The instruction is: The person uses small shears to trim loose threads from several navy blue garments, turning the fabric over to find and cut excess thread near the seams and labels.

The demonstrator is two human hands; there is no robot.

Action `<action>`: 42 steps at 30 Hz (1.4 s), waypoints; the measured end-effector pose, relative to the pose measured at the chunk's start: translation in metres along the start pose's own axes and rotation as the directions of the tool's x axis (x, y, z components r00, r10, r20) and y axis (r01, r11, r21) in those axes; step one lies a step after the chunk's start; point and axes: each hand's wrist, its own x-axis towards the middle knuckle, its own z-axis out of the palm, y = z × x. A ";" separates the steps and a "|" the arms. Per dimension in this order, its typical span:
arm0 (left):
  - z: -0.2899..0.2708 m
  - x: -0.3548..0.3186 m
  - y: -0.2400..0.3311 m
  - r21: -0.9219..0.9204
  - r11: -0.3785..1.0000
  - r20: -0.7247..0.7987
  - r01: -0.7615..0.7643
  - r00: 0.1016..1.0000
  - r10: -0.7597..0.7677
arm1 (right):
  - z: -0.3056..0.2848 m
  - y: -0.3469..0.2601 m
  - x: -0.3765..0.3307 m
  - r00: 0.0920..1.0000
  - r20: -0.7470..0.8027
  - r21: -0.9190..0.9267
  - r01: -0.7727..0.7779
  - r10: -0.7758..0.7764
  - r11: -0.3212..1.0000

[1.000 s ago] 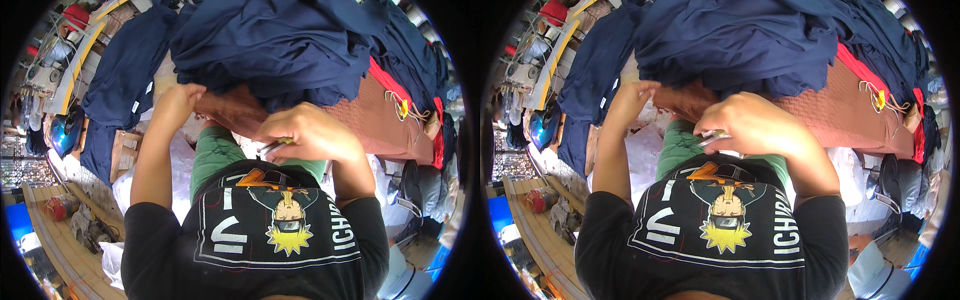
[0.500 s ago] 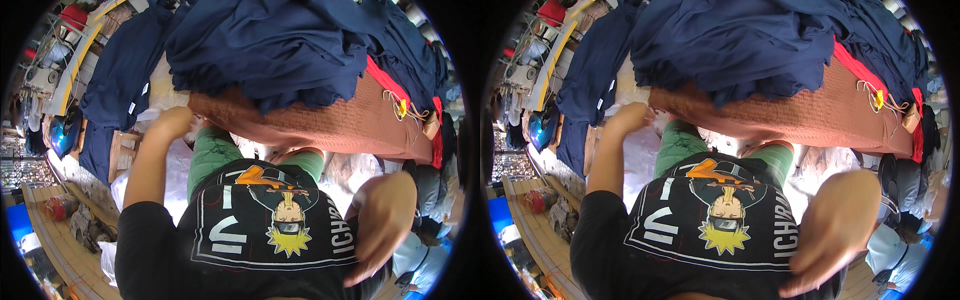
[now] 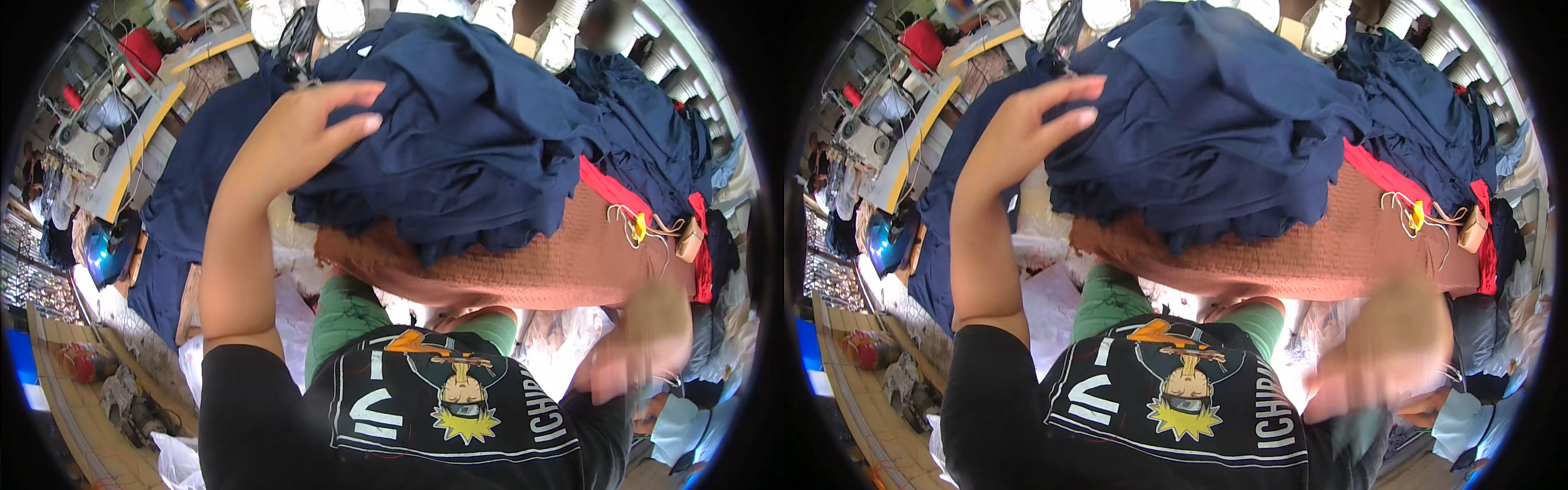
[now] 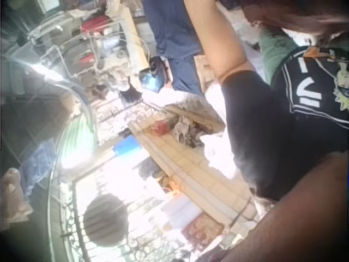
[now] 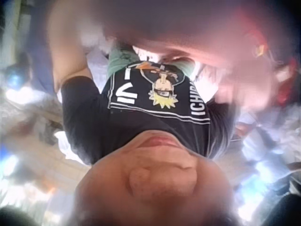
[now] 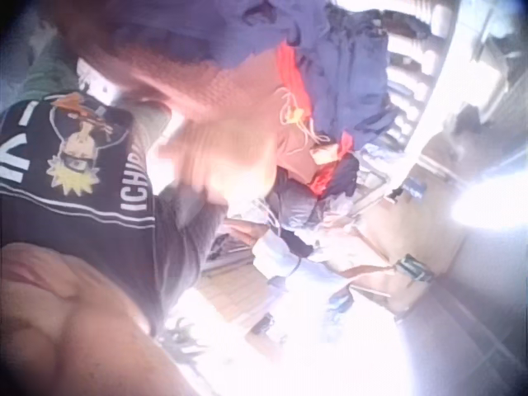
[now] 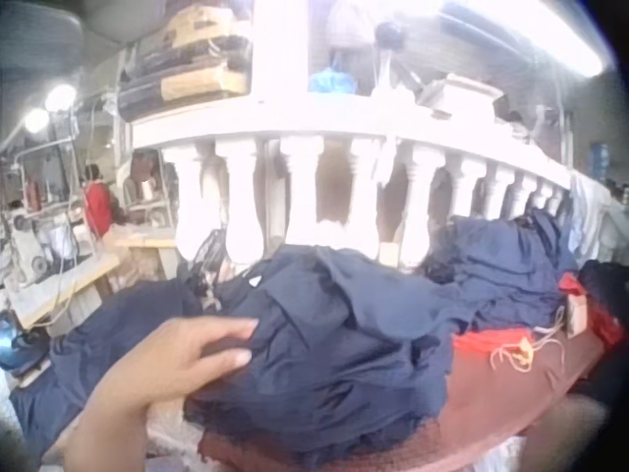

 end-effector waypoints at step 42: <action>0.108 0.081 0.036 -0.105 0.970 -0.335 -0.217 0.926 0.171 | 0.062 0.159 0.056 0.271 -0.745 0.256 -0.727 0.609 0.637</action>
